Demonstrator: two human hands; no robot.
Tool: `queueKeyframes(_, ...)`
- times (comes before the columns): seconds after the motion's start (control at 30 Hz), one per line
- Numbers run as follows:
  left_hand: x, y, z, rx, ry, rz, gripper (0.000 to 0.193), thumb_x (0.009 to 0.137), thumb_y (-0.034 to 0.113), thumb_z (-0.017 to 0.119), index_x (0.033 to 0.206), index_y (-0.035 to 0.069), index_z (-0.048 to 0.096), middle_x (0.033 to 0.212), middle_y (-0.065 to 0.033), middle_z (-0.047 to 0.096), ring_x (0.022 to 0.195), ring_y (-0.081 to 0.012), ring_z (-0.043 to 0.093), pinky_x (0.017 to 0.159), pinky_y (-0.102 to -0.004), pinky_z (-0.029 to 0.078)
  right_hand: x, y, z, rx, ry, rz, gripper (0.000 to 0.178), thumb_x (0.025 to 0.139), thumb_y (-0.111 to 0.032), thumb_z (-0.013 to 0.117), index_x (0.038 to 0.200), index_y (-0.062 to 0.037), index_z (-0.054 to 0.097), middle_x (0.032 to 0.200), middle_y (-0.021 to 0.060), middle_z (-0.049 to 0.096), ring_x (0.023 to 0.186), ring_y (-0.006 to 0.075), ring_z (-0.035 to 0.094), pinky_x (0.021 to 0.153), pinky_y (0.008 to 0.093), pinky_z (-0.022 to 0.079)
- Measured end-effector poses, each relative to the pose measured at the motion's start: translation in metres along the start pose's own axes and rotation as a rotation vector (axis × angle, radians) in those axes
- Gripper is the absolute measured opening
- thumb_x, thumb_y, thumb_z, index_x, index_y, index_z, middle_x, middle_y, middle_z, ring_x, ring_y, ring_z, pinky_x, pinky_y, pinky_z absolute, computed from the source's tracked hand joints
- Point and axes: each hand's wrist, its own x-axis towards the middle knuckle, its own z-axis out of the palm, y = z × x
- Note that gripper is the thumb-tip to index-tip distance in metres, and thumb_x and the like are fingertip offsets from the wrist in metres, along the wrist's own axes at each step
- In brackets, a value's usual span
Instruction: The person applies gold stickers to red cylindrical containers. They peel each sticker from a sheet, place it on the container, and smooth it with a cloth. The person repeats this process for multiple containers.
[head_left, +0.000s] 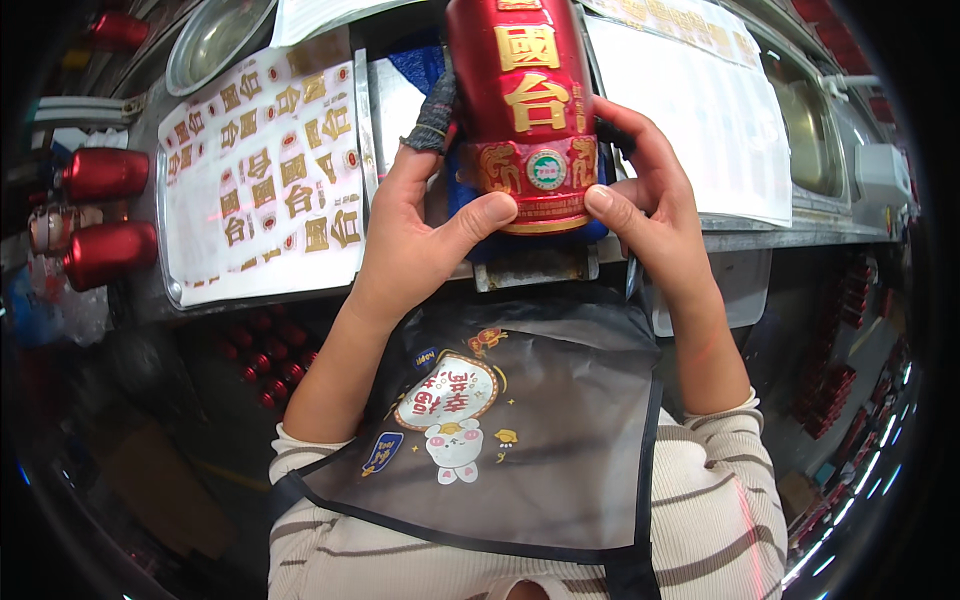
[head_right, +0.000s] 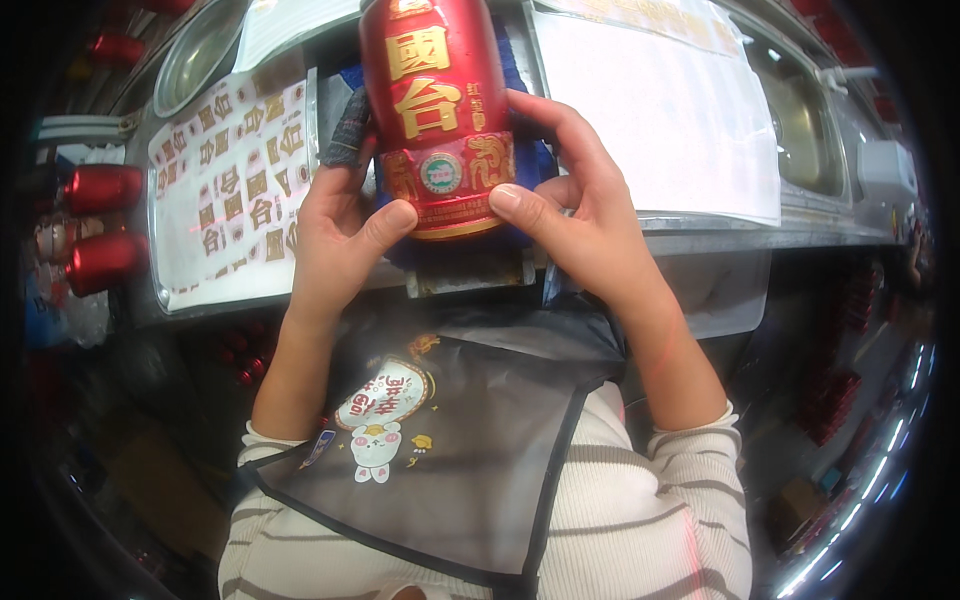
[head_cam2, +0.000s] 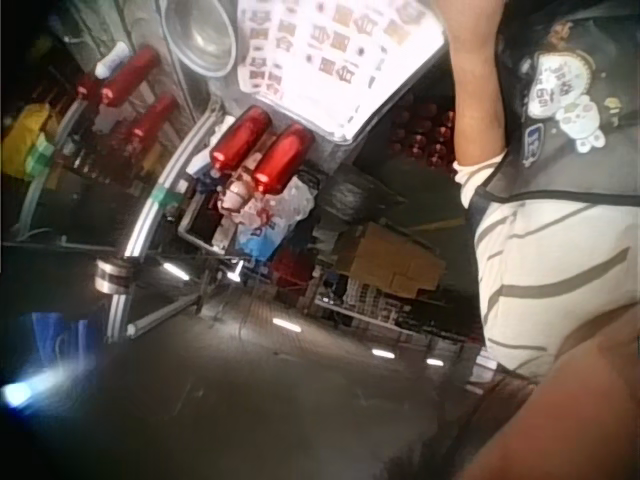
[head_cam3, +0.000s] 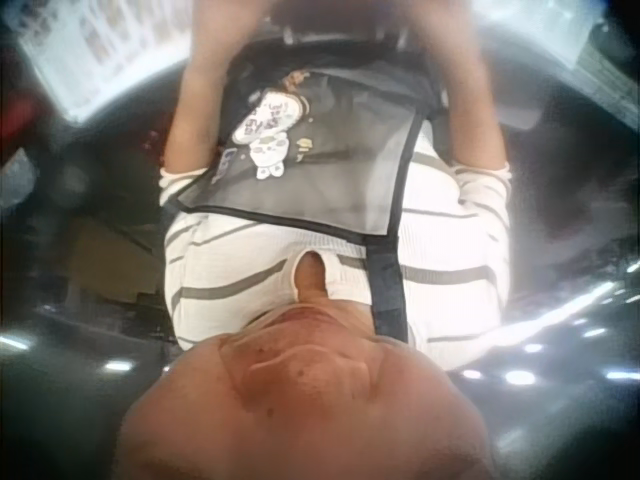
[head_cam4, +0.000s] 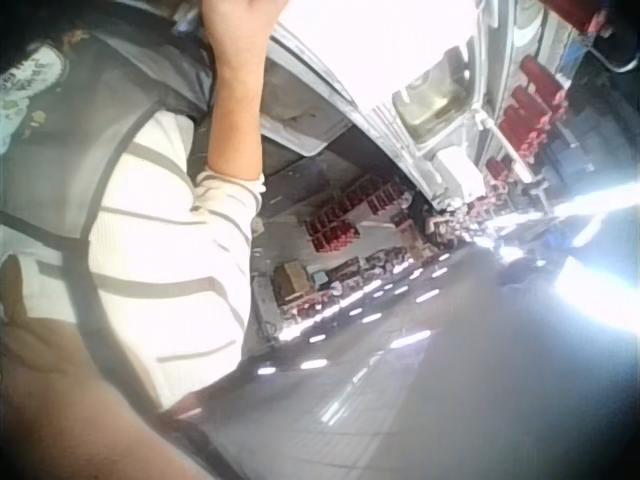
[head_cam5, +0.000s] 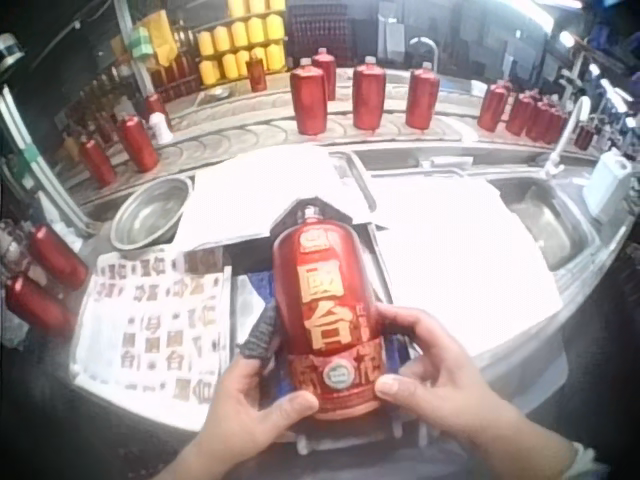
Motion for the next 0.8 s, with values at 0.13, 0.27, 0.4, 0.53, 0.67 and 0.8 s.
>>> queueKeyframes(0.13,-0.001,0.007,0.001,-0.048,0.008,-0.045,0.075,0.086,0.020,0.080,0.145,-0.003,0.040,0.141,-0.0129,0.052,0.130,-0.0198,0.047,0.110,-0.0344,0.037,0.003,0.000,-0.004,0.144,0.003,0.024,0.062,0.091,-0.018,0.067,0.145,-0.0004,0.042,0.134,0.0087,0.051,0.070,0.0011,0.050,0.059,0.0163,0.040)
queueKeyframes(0.27,0.000,0.007,0.001,-0.012,0.007,-0.023,0.076,0.086,0.022,0.081,0.144,-0.005,0.040,0.140,-0.0135,0.052,0.129,-0.0200,0.048,0.110,-0.0349,0.037,0.001,0.000,-0.001,0.133,-0.011,0.008,0.058,0.093,-0.012,0.066,0.144,0.0001,0.043,0.136,0.0103,0.051,0.079,0.0039,0.061,0.069,0.0185,0.049)
queueKeyframes(0.4,-0.001,0.006,0.001,-0.007,0.001,-0.028,0.075,0.086,0.020,0.080,0.144,-0.004,0.040,0.140,-0.0130,0.052,0.129,-0.0197,0.048,0.110,-0.0346,0.038,0.000,0.004,0.004,-0.023,0.044,-0.038,0.066,0.087,-0.014,0.075,0.144,-0.0026,0.044,0.130,0.0094,0.055,0.067,-0.0001,0.054,0.061,0.0165,0.044)
queueKeyframes(0.53,0.000,0.008,0.003,-0.042,0.018,-0.056,0.075,0.086,0.019,0.080,0.145,-0.003,0.040,0.139,-0.0119,0.053,0.128,-0.0189,0.049,0.110,-0.0343,0.038,0.003,0.004,0.004,-0.011,0.081,-0.016,0.064,0.084,-0.013,0.077,0.141,-0.0022,0.049,0.127,0.0094,0.057,0.064,-0.0005,0.052,0.057,0.0166,0.043)
queueKeyframes(0.67,-0.002,0.010,0.001,-0.043,0.014,-0.063,0.075,0.085,0.018,0.081,0.145,-0.003,0.040,0.138,-0.0107,0.053,0.127,-0.0179,0.048,0.110,-0.0333,0.037,0.011,0.005,-0.027,0.241,0.262,0.118,0.042,0.087,-0.012,0.071,0.126,-0.0013,0.060,0.108,0.0093,0.065,0.067,0.0049,0.056,0.062,0.0208,0.047)
queueKeyframes(0.8,-0.004,0.010,0.000,-0.029,0.025,-0.062,0.075,0.085,0.017,0.081,0.145,-0.004,0.040,0.139,-0.0100,0.051,0.128,-0.0173,0.047,0.110,-0.0323,0.036,0.016,0.003,-0.055,0.669,0.509,0.230,0.030,0.093,-0.011,0.059,0.121,0.0014,0.059,0.093,0.0090,0.061,0.068,0.0142,0.059,0.063,0.0267,0.048)
